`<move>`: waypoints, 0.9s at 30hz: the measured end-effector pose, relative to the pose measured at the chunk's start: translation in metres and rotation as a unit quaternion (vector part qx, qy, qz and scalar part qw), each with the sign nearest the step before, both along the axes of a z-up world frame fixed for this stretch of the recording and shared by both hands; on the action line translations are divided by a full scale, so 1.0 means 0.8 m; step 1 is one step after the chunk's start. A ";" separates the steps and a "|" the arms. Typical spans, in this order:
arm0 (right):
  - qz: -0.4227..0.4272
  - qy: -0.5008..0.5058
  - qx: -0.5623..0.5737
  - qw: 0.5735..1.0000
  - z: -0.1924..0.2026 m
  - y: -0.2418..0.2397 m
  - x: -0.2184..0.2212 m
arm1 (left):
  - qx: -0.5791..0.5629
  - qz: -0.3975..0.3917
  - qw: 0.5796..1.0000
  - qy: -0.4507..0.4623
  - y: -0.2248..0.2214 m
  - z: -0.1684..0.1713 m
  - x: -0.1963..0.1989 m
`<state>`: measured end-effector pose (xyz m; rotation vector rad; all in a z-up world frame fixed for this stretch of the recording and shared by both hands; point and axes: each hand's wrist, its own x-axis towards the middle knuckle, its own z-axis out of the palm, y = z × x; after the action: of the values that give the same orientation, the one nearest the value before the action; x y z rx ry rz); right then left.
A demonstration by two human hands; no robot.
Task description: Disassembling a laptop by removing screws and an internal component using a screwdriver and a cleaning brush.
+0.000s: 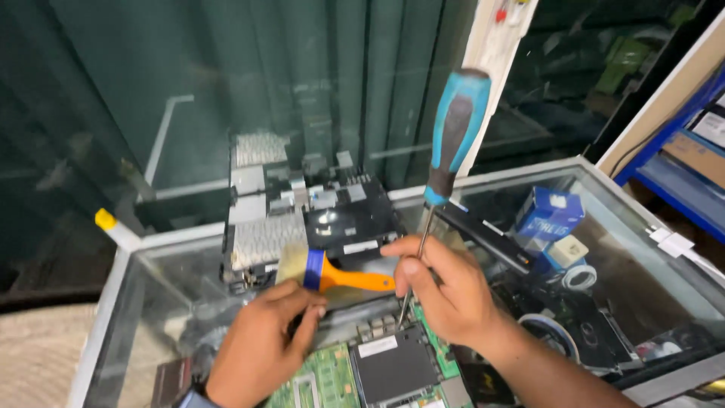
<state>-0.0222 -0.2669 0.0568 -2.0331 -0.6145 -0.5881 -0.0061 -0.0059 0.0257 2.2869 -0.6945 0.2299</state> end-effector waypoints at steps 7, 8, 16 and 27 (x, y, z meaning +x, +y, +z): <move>-0.016 -0.002 0.017 1.000 -0.003 0.000 0.011 | 0.018 0.025 0.999 0.029 0.009 0.000 0.011; -0.028 0.004 0.015 0.999 -0.004 0.000 0.009 | 0.011 0.007 1.000 0.001 0.009 0.001 0.008; -0.011 0.017 0.033 0.999 -0.008 -0.003 0.006 | 0.026 -0.013 0.999 -0.014 0.004 0.000 0.000; 0.008 0.020 0.116 0.993 -0.012 0.000 0.006 | 0.025 -0.024 0.999 -0.035 0.003 0.005 -0.003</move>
<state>-0.0175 -0.2666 0.0469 -1.8163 -0.5149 -0.5804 -0.0085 -0.0037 0.0301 2.3163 -0.7984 0.2747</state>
